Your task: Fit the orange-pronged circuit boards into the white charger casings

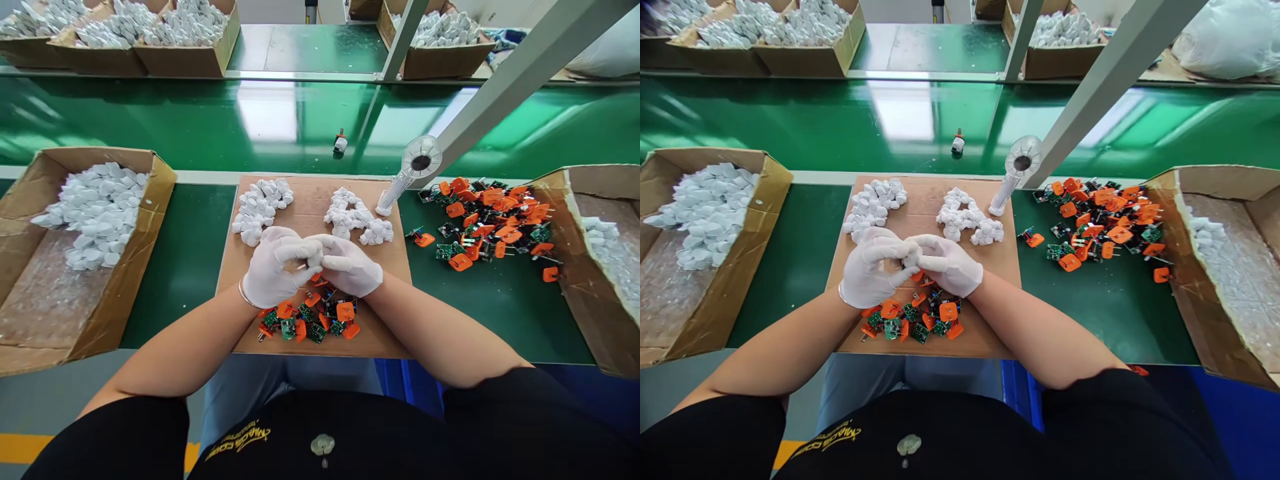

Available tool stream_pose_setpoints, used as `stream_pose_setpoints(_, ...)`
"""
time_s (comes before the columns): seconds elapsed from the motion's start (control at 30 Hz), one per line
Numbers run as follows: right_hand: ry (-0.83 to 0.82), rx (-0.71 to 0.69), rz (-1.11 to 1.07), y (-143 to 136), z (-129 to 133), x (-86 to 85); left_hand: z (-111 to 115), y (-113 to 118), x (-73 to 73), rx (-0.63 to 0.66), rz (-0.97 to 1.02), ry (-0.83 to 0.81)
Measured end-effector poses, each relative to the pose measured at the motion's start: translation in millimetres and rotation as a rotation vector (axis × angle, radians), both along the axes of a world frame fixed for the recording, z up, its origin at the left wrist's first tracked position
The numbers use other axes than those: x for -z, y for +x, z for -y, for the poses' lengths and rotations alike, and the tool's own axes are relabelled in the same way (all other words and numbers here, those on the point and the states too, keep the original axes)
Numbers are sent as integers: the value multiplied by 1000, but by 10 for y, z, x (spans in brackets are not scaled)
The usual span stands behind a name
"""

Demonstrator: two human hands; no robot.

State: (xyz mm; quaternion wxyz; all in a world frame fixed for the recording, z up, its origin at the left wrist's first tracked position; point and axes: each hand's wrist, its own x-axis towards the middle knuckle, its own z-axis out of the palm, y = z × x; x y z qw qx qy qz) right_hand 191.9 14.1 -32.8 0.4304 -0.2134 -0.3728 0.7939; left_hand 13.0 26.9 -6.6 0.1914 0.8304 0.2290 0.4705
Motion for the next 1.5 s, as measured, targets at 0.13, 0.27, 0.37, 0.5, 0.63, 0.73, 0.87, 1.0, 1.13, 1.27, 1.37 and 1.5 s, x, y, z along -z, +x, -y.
stream_pose_setpoints(0.13,-49,-9,60,67,-25,15,-3,-57,-40,-32,-181,-63)
stream_pose_setpoints(0.27,-20,-63,211,115,-52,-20,-49,-124,-28,-30,-377,-95)
stream_pose_setpoints(0.37,25,-64,323,106,-38,-55,-62,-125,15,-67,-338,-63)
stream_pose_setpoints(0.5,55,-48,453,83,-4,-60,-33,-92,57,-51,-364,-29)
stream_pose_setpoints(0.63,68,-98,437,75,5,-53,-13,-63,75,-8,-288,30)
stream_pose_setpoints(0.73,101,-96,436,74,-1,-61,-18,-53,96,-9,-216,24)
stream_pose_setpoints(0.87,173,-114,388,74,-11,-57,-34,-40,127,15,-189,45)
stream_pose_setpoints(1.0,185,-50,425,65,9,-41,-39,-27,116,16,-194,104)
stream_pose_setpoints(1.13,119,17,502,60,55,-34,-29,-30,88,1,-227,57)
stream_pose_setpoints(1.27,144,84,532,52,69,-23,-5,-25,83,-24,-211,27)
stream_pose_setpoints(1.37,147,80,489,36,48,-34,4,-15,68,-45,-161,1)
stream_pose_setpoints(1.5,192,-69,280,35,10,-80,-31,-47,31,34,-111,-52)
